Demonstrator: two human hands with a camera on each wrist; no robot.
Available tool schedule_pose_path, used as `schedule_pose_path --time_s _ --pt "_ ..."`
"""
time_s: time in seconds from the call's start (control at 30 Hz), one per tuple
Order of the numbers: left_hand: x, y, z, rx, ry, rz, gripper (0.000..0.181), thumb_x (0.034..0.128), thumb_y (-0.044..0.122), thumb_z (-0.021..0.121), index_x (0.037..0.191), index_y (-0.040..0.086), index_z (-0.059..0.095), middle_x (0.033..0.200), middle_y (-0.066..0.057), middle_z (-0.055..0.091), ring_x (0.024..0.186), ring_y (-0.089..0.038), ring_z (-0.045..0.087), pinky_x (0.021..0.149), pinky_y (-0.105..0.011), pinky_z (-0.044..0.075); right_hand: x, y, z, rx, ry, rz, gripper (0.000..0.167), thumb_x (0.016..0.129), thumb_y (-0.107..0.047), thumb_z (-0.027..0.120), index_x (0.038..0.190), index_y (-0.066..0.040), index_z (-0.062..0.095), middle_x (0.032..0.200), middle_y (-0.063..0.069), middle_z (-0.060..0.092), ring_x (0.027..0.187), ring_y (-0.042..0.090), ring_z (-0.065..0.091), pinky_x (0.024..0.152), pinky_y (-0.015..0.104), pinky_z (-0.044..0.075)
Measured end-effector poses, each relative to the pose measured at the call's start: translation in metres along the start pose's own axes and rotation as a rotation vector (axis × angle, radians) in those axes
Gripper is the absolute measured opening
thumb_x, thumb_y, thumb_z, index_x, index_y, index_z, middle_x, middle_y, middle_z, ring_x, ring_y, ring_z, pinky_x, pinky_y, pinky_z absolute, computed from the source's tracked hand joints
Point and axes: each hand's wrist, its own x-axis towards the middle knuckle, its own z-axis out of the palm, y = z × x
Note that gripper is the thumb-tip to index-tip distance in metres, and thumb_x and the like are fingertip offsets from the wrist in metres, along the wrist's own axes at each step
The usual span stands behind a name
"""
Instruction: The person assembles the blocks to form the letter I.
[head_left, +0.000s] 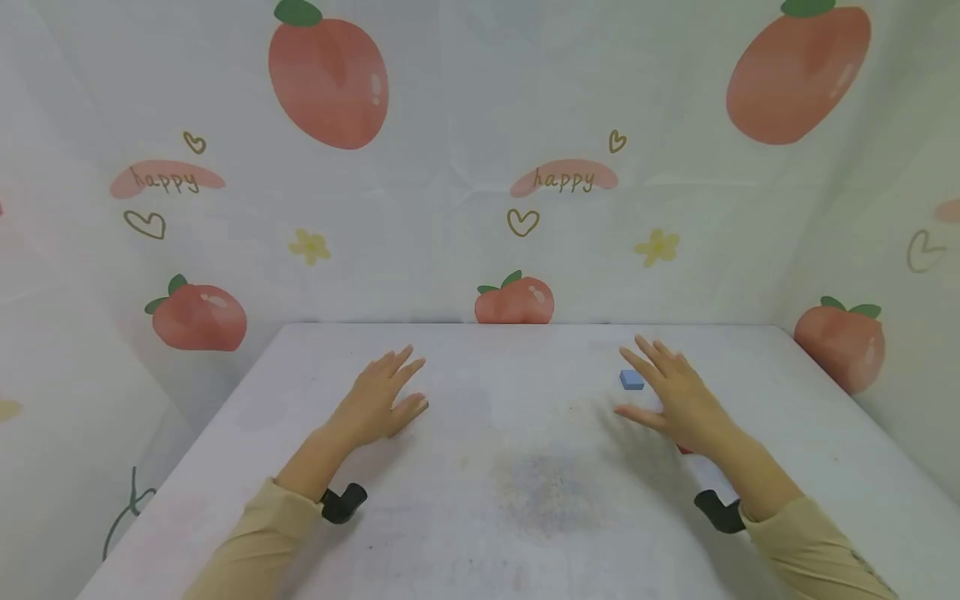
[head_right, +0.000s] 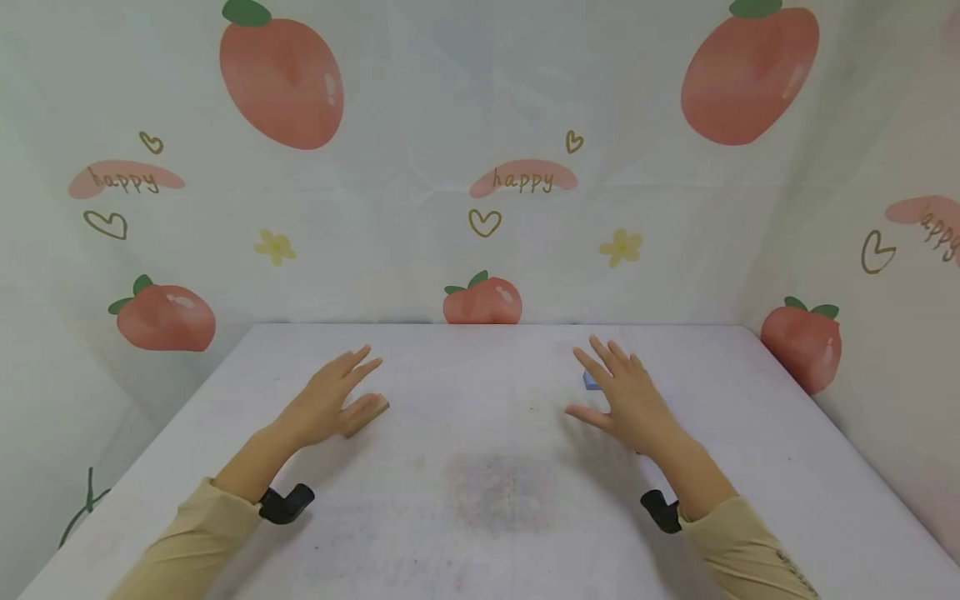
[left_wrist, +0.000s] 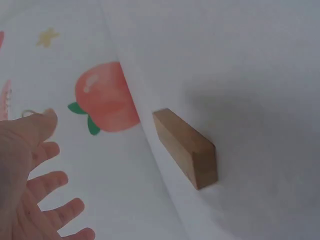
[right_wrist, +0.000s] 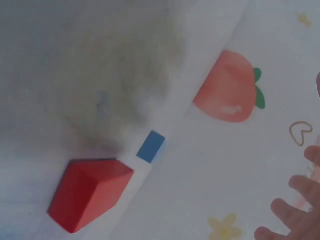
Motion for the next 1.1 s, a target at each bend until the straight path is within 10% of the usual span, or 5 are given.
schedule_pose_path --time_s 0.23,0.57,1.1 --pt "-0.006 -0.017 0.001 0.016 -0.041 0.046 0.05 0.0853 -0.003 0.058 0.133 0.004 0.049 0.142 -0.021 0.044 0.126 -0.044 0.044 0.103 -0.055 0.035 -0.007 0.013 0.0 0.048 0.017 -0.001 0.074 0.071 -0.027 0.079 0.134 -0.006 0.046 0.139 0.025 0.042 0.125 0.049 0.039 0.094 0.065 0.035" --pt "-0.008 -0.033 -0.002 -0.158 -0.29 -0.036 0.054 0.0889 0.012 0.061 0.14 0.009 0.042 0.148 -0.022 0.033 0.132 -0.046 0.034 0.104 -0.061 0.03 -0.016 0.028 -0.004 0.17 -0.111 0.131 0.068 0.077 -0.028 0.075 0.133 -0.003 0.046 0.141 0.026 0.039 0.126 0.046 0.036 0.097 0.066 0.032" --pt "-0.007 -0.044 -0.002 -0.214 -0.392 -0.024 0.073 0.0738 0.014 0.076 0.139 0.007 0.043 0.146 -0.026 0.034 0.133 -0.048 0.032 0.103 -0.06 0.032 -0.029 0.047 -0.004 0.255 -0.197 0.2 0.063 0.077 -0.022 0.075 0.13 0.002 0.049 0.136 0.03 0.043 0.125 0.05 0.036 0.095 0.07 0.029"
